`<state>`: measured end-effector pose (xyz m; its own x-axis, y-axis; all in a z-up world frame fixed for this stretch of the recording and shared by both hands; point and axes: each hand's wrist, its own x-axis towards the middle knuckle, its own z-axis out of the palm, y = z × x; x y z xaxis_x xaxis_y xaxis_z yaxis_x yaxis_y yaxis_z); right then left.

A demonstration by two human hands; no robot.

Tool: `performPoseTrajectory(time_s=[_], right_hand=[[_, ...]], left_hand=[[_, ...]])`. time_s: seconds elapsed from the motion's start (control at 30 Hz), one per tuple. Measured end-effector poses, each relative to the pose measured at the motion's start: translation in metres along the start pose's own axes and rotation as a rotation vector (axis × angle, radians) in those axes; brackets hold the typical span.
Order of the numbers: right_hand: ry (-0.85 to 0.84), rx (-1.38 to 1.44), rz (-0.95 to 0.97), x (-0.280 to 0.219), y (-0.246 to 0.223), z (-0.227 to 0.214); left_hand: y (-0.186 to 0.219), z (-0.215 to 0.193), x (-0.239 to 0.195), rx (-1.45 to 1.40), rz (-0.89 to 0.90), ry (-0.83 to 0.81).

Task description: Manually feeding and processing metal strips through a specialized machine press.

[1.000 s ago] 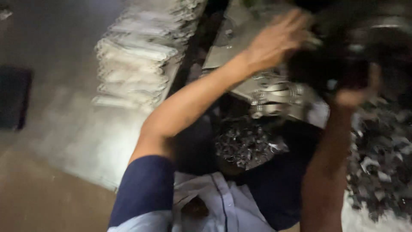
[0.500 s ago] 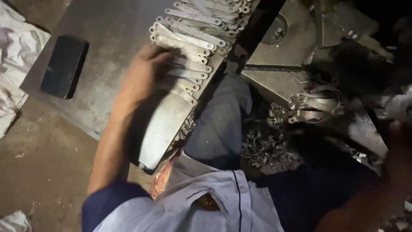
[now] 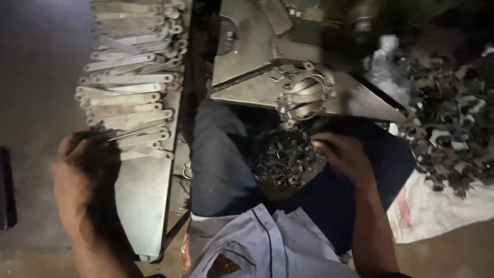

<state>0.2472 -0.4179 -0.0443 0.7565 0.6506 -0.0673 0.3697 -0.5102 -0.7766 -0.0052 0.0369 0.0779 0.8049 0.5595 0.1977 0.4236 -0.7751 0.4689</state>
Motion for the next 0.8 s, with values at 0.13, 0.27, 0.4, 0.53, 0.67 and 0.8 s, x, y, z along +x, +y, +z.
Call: performPoseTrajectory(time_s=[0.13, 0.27, 0.4, 0.53, 0.67, 0.8], right_hand=[[0.024, -0.096, 0.071, 0.002, 0.010, 0.002], [0.068, 0.008, -0.009, 0.002, -0.007, -0.002], [0.078, 0.008, -0.046, 0.007, -0.021, -0.004], [0.073, -0.176, -0.201, 0.041, -0.037, -0.013], [0.126, -0.611, -0.065, 0.115, -0.061, -0.037], [-0.017, 0.056, 0.037, 0.156, 0.037, -0.033]], left_hand=[[-0.097, 0.038, -0.014, 0.028, 0.170, 0.130], [-0.073, 0.036, 0.003, -0.600, 0.166, 0.367], [-0.049, 0.035, 0.013, -0.731, 0.195, 0.402], [0.059, 0.044, 0.055, -0.639, 0.146, 0.157], [0.129, 0.111, 0.102, -0.666, 0.142, -0.239], [0.150, 0.221, 0.148, -0.820, 0.481, -0.097]])
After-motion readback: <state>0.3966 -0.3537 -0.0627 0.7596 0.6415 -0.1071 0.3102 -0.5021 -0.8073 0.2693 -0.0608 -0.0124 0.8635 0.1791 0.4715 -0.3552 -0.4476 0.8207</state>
